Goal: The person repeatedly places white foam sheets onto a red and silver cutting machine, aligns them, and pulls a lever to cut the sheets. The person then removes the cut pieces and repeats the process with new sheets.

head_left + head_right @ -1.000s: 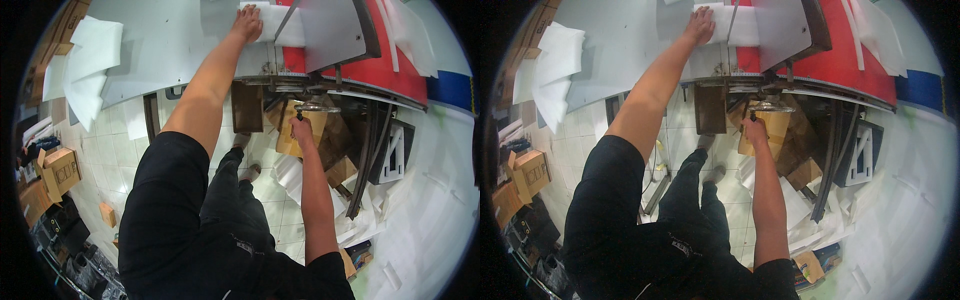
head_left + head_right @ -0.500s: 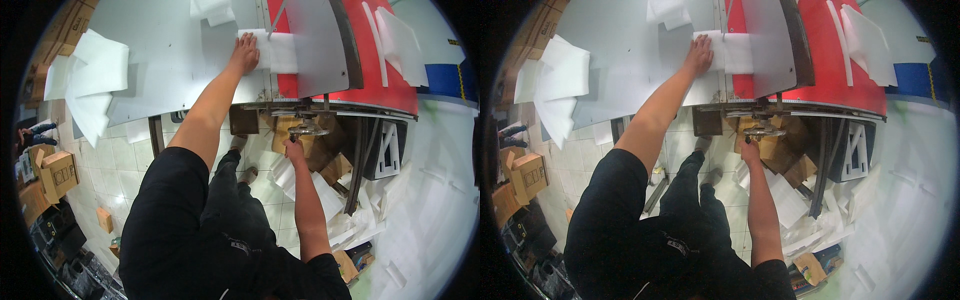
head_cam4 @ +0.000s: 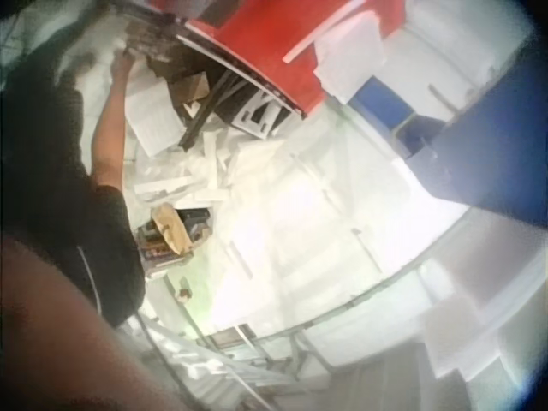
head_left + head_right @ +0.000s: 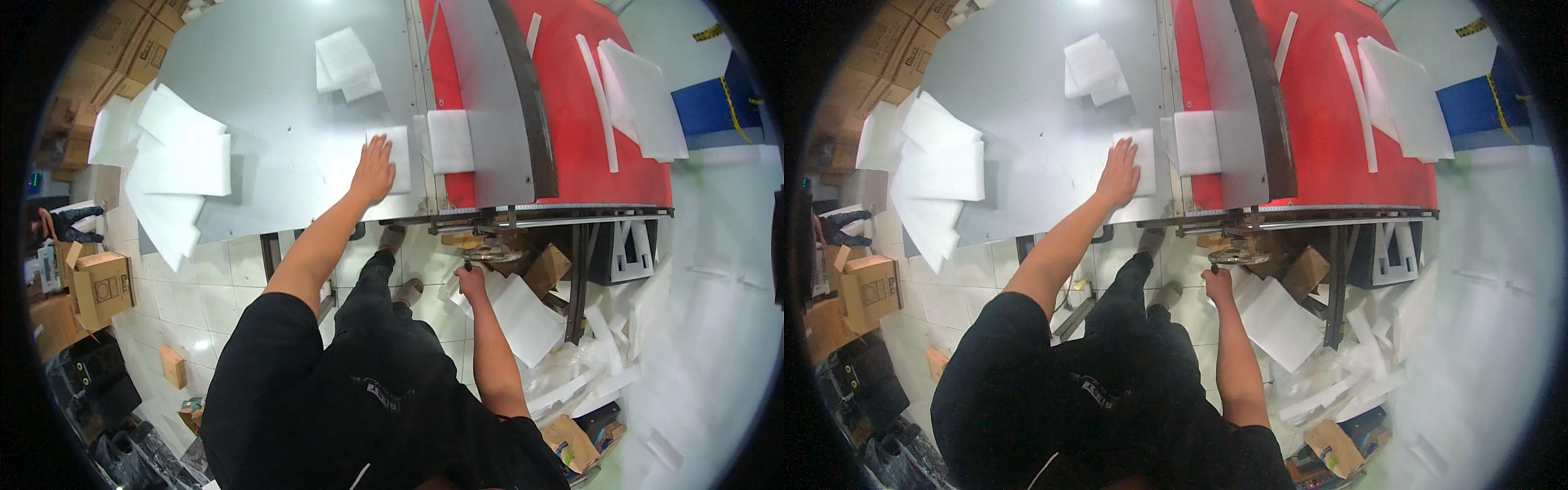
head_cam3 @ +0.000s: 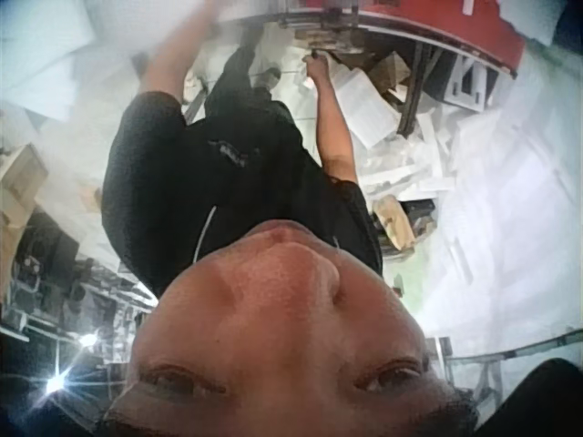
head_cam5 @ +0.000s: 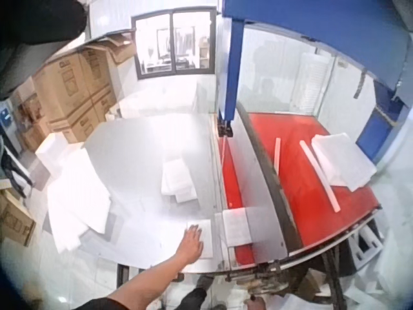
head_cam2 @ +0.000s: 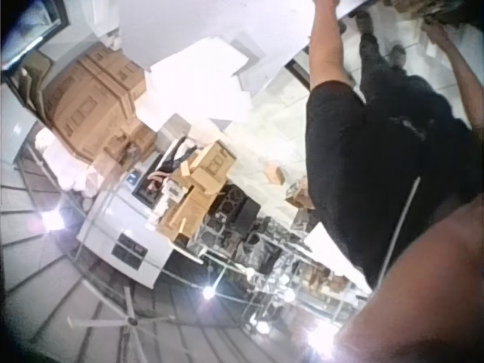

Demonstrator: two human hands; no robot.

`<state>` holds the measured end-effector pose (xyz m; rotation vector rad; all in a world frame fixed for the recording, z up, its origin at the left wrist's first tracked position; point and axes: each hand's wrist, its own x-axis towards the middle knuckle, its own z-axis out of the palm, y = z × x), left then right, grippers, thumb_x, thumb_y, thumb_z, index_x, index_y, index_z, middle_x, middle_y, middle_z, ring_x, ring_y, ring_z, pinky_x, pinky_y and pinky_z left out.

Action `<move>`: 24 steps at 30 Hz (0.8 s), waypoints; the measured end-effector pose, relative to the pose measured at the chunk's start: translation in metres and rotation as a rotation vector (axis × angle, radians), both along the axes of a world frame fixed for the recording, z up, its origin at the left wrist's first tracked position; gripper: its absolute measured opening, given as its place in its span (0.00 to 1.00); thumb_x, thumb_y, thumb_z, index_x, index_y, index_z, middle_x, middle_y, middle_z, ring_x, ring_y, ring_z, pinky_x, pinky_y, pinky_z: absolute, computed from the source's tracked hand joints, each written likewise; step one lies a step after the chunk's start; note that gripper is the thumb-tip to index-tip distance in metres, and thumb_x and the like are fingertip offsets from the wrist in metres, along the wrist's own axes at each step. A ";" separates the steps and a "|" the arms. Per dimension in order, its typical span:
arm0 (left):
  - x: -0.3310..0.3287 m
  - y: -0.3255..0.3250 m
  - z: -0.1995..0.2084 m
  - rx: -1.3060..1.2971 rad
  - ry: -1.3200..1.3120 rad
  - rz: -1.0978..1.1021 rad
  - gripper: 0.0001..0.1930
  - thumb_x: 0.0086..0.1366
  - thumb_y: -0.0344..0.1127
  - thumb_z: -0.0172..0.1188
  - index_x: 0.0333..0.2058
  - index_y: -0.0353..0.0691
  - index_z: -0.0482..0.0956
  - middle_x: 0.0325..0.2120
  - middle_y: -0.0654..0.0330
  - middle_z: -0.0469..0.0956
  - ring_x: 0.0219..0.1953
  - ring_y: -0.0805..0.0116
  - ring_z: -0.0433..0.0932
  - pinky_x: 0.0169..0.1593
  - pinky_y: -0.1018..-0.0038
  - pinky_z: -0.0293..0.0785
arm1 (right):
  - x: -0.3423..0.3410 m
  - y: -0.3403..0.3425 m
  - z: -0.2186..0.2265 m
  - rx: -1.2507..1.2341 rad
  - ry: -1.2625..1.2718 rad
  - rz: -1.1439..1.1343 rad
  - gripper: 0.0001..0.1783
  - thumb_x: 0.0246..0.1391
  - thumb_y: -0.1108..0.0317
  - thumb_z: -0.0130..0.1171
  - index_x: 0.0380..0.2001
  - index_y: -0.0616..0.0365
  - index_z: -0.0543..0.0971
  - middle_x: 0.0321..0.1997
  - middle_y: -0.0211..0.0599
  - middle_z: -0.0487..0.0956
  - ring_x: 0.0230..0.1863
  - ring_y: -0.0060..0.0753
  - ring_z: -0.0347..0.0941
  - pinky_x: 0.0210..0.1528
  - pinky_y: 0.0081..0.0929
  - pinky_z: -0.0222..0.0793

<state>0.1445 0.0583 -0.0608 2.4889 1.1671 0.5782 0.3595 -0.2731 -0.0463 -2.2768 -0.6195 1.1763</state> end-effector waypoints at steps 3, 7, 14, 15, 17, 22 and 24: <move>-0.019 -0.002 0.014 -0.085 0.057 0.013 0.30 0.66 0.37 0.54 0.64 0.30 0.63 0.67 0.43 0.58 0.72 0.43 0.53 0.73 0.46 0.49 | 0.000 0.007 0.013 -0.056 0.001 -0.002 0.17 0.44 0.60 0.61 0.17 0.67 0.78 0.15 0.44 0.75 0.17 0.40 0.74 0.26 0.40 0.69; 0.000 0.019 0.036 -0.134 0.074 0.017 0.28 0.61 0.37 0.60 0.60 0.38 0.70 0.62 0.47 0.65 0.68 0.46 0.60 0.72 0.42 0.48 | 0.008 -0.004 -0.005 -0.099 -0.067 0.023 0.17 0.45 0.61 0.62 0.17 0.68 0.78 0.16 0.47 0.77 0.19 0.41 0.77 0.27 0.40 0.71; 0.070 0.040 0.028 -0.041 0.045 -0.250 0.10 0.54 0.32 0.62 0.35 0.46 0.88 0.37 0.59 0.80 0.48 0.56 0.74 0.62 0.60 0.65 | 0.004 0.015 0.034 -0.117 0.075 -0.028 0.14 0.47 0.65 0.62 0.17 0.65 0.76 0.13 0.36 0.72 0.13 0.35 0.70 0.18 0.35 0.66; 0.074 0.044 0.023 -0.058 0.084 -0.254 0.10 0.54 0.32 0.62 0.35 0.46 0.87 0.36 0.59 0.80 0.47 0.56 0.74 0.61 0.60 0.66 | 0.004 0.017 0.035 -0.123 0.078 -0.039 0.13 0.47 0.66 0.62 0.18 0.65 0.76 0.13 0.36 0.72 0.13 0.34 0.70 0.18 0.35 0.66; 0.077 0.049 0.021 -0.085 0.160 -0.266 0.10 0.55 0.31 0.61 0.35 0.47 0.87 0.35 0.59 0.80 0.47 0.56 0.74 0.59 0.63 0.67 | 0.005 0.016 0.036 -0.143 0.070 -0.046 0.13 0.47 0.66 0.62 0.19 0.65 0.77 0.14 0.36 0.72 0.14 0.33 0.70 0.18 0.35 0.67; 0.053 0.074 0.051 -0.171 0.082 -0.145 0.08 0.58 0.30 0.62 0.36 0.44 0.87 0.34 0.57 0.82 0.41 0.56 0.78 0.51 0.65 0.74 | 0.003 0.016 0.040 -0.165 0.119 -0.070 0.12 0.46 0.66 0.63 0.22 0.65 0.76 0.15 0.36 0.73 0.14 0.32 0.70 0.18 0.35 0.67; 0.047 0.091 0.090 -0.407 -0.202 -0.002 0.06 0.59 0.30 0.63 0.35 0.41 0.85 0.34 0.54 0.82 0.36 0.57 0.80 0.45 0.67 0.77 | 0.001 0.023 0.047 -0.181 0.095 -0.074 0.14 0.45 0.64 0.63 0.24 0.68 0.77 0.17 0.43 0.76 0.17 0.38 0.74 0.22 0.38 0.71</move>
